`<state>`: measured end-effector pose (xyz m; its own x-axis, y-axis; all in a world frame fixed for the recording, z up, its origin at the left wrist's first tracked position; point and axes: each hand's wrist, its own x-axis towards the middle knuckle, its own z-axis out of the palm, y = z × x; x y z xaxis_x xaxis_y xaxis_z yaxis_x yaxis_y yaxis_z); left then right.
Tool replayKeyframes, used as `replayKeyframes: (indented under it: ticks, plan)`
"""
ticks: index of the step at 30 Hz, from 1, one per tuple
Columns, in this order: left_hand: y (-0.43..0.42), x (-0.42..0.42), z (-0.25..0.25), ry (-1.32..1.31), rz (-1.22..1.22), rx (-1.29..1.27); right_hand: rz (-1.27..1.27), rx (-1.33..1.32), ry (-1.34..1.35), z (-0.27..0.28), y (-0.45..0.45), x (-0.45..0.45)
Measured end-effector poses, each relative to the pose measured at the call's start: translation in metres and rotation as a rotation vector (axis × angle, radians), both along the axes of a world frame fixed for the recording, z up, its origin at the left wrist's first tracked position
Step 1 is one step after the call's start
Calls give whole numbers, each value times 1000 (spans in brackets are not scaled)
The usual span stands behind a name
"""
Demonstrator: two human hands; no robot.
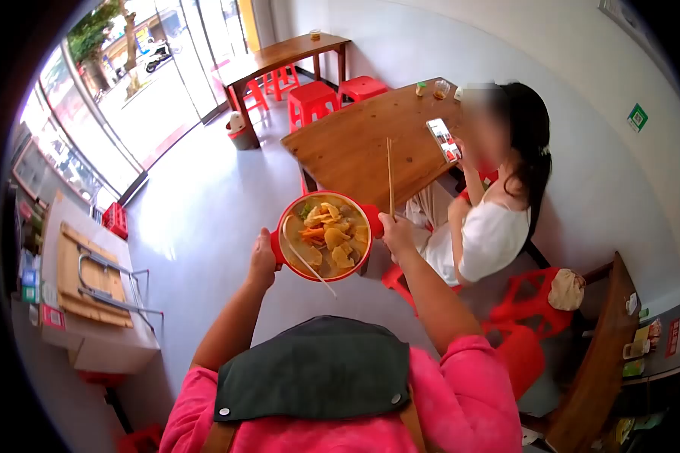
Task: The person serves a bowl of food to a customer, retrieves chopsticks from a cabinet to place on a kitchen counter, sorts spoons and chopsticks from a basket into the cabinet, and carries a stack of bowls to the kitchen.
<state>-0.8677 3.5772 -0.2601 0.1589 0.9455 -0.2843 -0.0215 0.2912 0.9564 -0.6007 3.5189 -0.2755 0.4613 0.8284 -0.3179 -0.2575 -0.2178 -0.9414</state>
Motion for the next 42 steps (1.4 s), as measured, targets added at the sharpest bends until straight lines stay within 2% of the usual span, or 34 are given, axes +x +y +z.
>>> replayKeyframes:
  ticks: [4,5,6,8,10,12,13,15,16,19,20,23,24,26,27,32,33,34,36,39,40,41,42]
  plan:
    - [74,27,-60,-9,-89,-4,-81,-51,14,-49,55,20]
    - [89,37,-84,-1,-88,-11,-95,-39,40,-66,66,28]
    - [98,73,-143,10,-68,-13,-80,-63,47,-121,81,68]
    - [127,86,-193,42,-91,21,-79,-84,15,-156,102,84]
    - [148,106,-203,82,-104,55,-103,-154,-46,-166,129,100]
    - [168,126,-216,150,-136,-84,-113,-210,-105,-182,157,123]
    - [178,155,-278,165,-120,-114,-76,-243,-154,-233,172,154]
    - [193,167,-330,127,-97,-6,-80,-280,-198,-250,182,164]
    - [200,179,-290,65,-132,-203,-89,-290,-207,-249,195,172]
    - [219,208,-291,107,-143,-215,-113,-274,-232,-273,219,202]
    - [230,232,-328,91,-82,-230,-113,-238,-240,-317,237,227]
    - [246,255,-341,62,-132,-296,-126,-385,-234,-316,254,247]
    - [254,260,-357,49,-166,-301,-148,-296,-238,-338,261,259]
    - [264,275,-362,10,-165,-314,-152,-303,-255,-353,273,278]
    - [284,289,-395,-27,-144,-333,-135,-315,-268,-389,301,291]
    - [299,312,-409,22,-212,-265,-77,-469,-291,-392,322,316]
    - [301,315,-410,23,-211,-263,-76,-467,-291,-401,326,322]
    - [321,319,-446,24,-200,-271,-61,-429,-307,-451,352,329]
    - [323,325,-445,11,-205,-274,-68,-388,-326,-463,356,343]
    - [330,328,-448,-28,-213,-319,11,-461,-439,-469,368,349]
    - [330,329,-451,-27,-213,-322,35,-421,-559,-467,369,349]
    - [337,329,-479,-28,-195,-338,74,-378,-675,-489,381,349]
    - [338,329,-480,-33,-191,-350,75,-380,-674,-474,381,344]
